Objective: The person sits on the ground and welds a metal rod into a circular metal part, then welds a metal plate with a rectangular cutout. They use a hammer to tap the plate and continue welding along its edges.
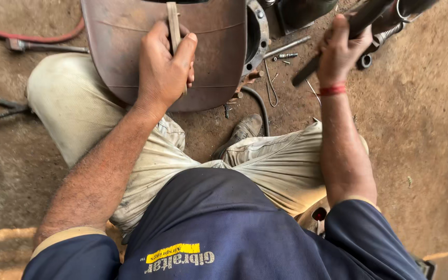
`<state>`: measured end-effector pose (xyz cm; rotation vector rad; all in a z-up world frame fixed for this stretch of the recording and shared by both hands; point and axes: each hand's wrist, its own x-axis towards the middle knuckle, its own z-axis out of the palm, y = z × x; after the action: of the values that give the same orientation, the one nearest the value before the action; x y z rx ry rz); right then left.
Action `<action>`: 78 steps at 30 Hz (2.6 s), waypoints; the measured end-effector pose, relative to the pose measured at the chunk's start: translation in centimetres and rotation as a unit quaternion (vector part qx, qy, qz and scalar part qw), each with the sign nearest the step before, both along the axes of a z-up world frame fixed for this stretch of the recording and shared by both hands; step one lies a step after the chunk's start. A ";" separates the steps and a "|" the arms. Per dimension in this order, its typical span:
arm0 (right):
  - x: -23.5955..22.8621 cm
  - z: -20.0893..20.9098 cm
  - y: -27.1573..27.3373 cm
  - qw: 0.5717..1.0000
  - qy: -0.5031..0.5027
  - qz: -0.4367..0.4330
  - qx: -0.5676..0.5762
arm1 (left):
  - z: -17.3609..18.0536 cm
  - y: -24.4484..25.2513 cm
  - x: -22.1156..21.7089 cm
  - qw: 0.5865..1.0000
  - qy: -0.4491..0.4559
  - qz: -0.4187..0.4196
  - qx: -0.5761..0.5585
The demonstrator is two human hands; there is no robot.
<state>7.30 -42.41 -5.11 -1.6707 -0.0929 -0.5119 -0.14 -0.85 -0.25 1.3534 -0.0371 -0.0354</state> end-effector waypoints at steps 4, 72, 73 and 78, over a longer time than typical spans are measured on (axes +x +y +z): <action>0.4 -4.1 3.5 0.772 -0.235 -0.231 -0.544 | 0.8 -0.7 0.3 1.000 0.015 -0.010 -0.008; -1.4 -4.5 5.6 0.915 0.238 -0.033 -0.323 | 2.1 -0.9 0.0 0.997 0.061 -0.040 -0.004; -1.3 -4.5 5.7 0.923 0.246 -0.030 -0.294 | 2.0 -0.8 -0.2 0.997 0.058 -0.042 0.002; -1.4 -4.3 5.3 0.906 0.193 -0.044 -0.374 | 0.9 -0.2 -0.4 0.997 0.061 -0.034 0.038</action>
<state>5.85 -37.07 -9.46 -2.5119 0.0924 -0.1986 -0.54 -1.01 0.60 1.4228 0.0211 -0.1781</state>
